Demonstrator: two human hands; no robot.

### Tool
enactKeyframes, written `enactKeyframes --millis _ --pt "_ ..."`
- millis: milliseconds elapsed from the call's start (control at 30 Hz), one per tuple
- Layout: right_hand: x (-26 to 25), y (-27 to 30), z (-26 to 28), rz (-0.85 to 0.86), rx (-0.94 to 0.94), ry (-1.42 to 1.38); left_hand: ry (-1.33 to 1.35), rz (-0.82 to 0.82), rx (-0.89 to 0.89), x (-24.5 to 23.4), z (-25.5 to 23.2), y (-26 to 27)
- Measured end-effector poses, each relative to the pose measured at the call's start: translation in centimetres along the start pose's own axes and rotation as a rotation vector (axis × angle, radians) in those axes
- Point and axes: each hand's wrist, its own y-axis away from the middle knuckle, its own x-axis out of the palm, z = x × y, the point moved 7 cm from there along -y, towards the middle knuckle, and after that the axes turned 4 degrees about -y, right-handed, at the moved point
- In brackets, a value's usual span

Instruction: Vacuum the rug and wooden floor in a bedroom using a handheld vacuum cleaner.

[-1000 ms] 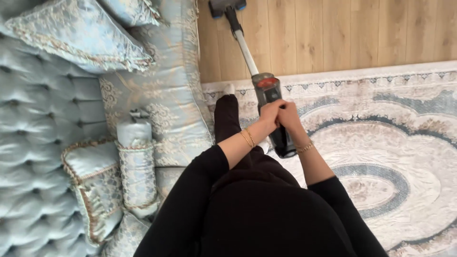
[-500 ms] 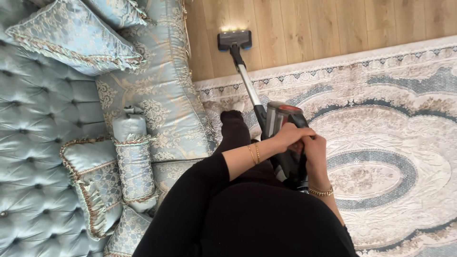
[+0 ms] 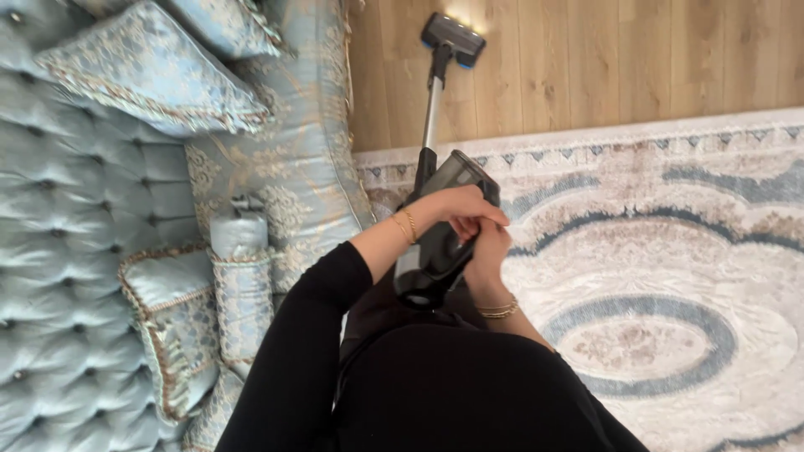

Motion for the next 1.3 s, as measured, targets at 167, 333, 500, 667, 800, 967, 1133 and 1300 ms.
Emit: enactKeyframes --millis 167,333,500,667,800,967,1133,1300 --pt "7.4 -3.0 -0.9 0.071 -0.093 0.053 -0.067 0.038 0.06 -8.4 -0.6 -0.6" --pt "13.2 -8.2 0.0 0.113 -0.181 0.184 0.069 0.117 0.147 -13.4 -3.2 -0.7" --pt "15.5 -14.2 2.0 0.077 -0.319 0.602 0.37 0.045 0.306 -15.7 -2.1 -8.4" --pt "14.0 -18.6 3.3 0.011 -0.643 1.004 0.65 0.012 0.34 -15.5 -0.7 -14.8" --pt "12.2 -18.2 4.5 -0.036 -0.507 1.162 0.725 -0.046 0.198 -13.7 0.7 -17.3" --pt "9.3 -16.1 7.2 -0.087 -0.617 1.257 0.623 -0.078 0.215 -9.6 -1.0 -16.2" --pt "2.0 -12.6 9.0 -0.116 -0.535 1.258 0.506 -0.031 0.283 -2.5 -1.2 -14.3" --pt "-7.9 -3.7 11.8 -0.175 -0.502 1.193 0.371 0.197 0.306 9.4 -0.8 -10.1"
